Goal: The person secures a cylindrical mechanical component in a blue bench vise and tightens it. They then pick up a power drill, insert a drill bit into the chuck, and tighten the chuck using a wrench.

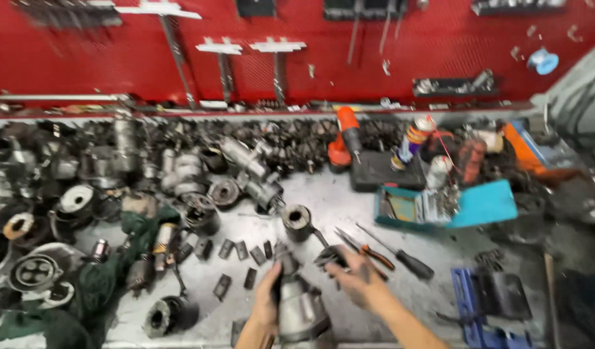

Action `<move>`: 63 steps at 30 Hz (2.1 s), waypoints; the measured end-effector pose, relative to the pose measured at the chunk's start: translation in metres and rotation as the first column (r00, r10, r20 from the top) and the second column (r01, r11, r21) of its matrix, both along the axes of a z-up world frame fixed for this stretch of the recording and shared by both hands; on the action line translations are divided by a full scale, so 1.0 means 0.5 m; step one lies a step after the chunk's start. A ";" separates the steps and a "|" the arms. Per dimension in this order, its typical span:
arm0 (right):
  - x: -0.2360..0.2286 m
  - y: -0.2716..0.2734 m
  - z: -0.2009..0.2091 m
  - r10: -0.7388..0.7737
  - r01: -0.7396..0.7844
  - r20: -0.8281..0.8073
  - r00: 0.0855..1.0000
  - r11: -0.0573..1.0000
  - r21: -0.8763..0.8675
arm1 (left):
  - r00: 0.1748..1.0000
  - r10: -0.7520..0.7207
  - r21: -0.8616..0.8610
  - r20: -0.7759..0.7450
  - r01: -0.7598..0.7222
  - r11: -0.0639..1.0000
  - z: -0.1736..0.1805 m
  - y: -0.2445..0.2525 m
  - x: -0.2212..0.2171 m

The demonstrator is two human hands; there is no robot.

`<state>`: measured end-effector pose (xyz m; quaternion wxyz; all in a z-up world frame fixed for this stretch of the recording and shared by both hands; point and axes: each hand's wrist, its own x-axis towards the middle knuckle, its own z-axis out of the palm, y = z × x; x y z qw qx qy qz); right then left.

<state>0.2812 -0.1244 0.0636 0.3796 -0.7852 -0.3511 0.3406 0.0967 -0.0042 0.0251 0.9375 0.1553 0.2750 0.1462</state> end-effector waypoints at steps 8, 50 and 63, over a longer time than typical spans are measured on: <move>0.086 -0.178 0.167 -0.156 0.056 0.345 0.926 0.957 0.283 | 0.917 -0.348 0.228 0.194 0.303 0.925 0.088 -0.114 0.177; 0.101 -0.141 0.298 -0.119 0.060 0.310 0.943 0.979 0.193 | 0.958 -0.266 0.630 -0.107 0.273 0.727 0.205 -0.165 0.178; 0.099 -0.202 0.258 -0.496 0.416 0.365 0.788 0.866 0.278 | 0.946 -0.324 0.475 0.023 0.275 0.836 0.185 -0.156 0.176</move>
